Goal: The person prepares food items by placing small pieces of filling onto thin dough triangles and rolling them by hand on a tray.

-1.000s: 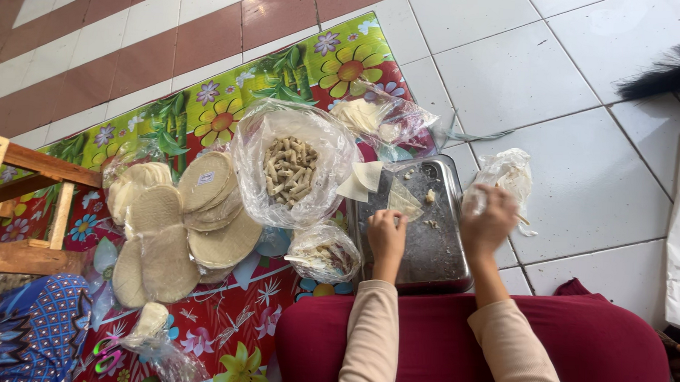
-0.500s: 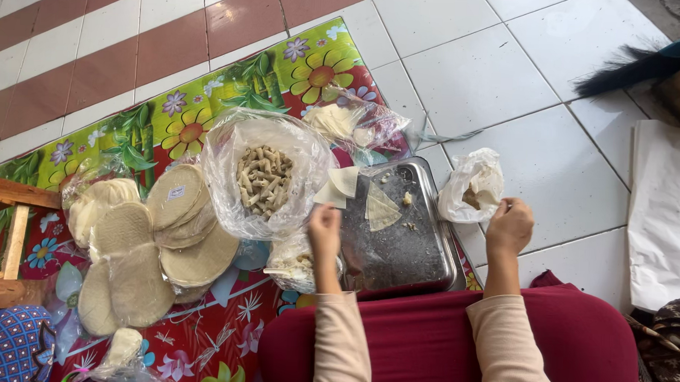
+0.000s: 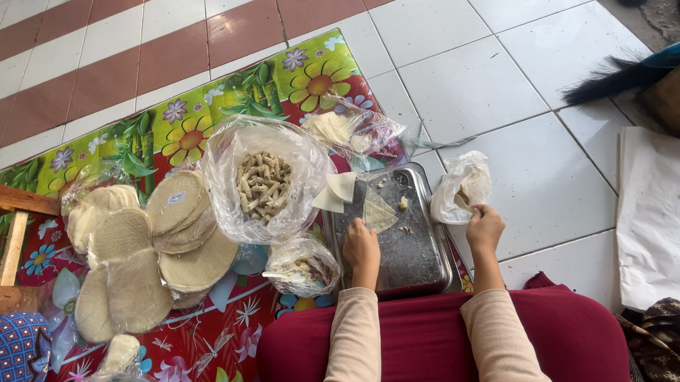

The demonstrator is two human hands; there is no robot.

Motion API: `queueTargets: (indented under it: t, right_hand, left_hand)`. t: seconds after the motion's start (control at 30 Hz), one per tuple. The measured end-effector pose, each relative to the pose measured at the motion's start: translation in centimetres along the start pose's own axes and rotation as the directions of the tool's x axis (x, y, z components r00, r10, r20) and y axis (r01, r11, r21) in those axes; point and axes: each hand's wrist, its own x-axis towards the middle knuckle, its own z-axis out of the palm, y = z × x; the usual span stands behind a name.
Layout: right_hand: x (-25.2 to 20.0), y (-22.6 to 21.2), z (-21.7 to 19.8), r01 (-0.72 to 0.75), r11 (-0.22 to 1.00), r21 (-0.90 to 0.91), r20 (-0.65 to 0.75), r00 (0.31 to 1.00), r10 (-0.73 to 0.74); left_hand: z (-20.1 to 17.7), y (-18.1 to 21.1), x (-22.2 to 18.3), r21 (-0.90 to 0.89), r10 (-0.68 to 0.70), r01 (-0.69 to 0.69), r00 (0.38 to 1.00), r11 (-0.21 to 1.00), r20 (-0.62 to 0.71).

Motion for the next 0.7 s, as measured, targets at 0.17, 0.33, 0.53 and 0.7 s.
queueTargets:
  t: [0.17, 0.33, 0.53, 0.7]
  right_hand:
    - [0.5, 0.2, 0.6, -0.389, 0.884, 0.259, 0.114, 0.921, 0.372]
    - [1.0, 0.5, -0.1, -0.443, 0.832, 0.335, 0.023, 0.886, 0.463]
    - [-0.1, -0.2, -1.6, 0.026, 0.982, -0.186, -0.212, 0.975, -0.066]
    - [0.0, -0.6, 0.0, -0.11, 0.994, 0.027, -0.027, 0.993, 0.111]
  left_hand:
    - [-0.7, 0.4, -0.1, 0.105, -0.051, 0.041, 0.995, 0.994, 0.091]
    - [-0.7, 0.4, 0.0, 0.057, -0.05, 0.044, 0.992, 0.997, 0.113]
    - [-0.8, 0.4, 0.2, 0.02, -0.073, 0.071, 0.991, 0.997, 0.112]
    - [-0.9, 0.8, -0.1, 0.06, -0.046, 0.043, 0.998, 0.997, 0.05]
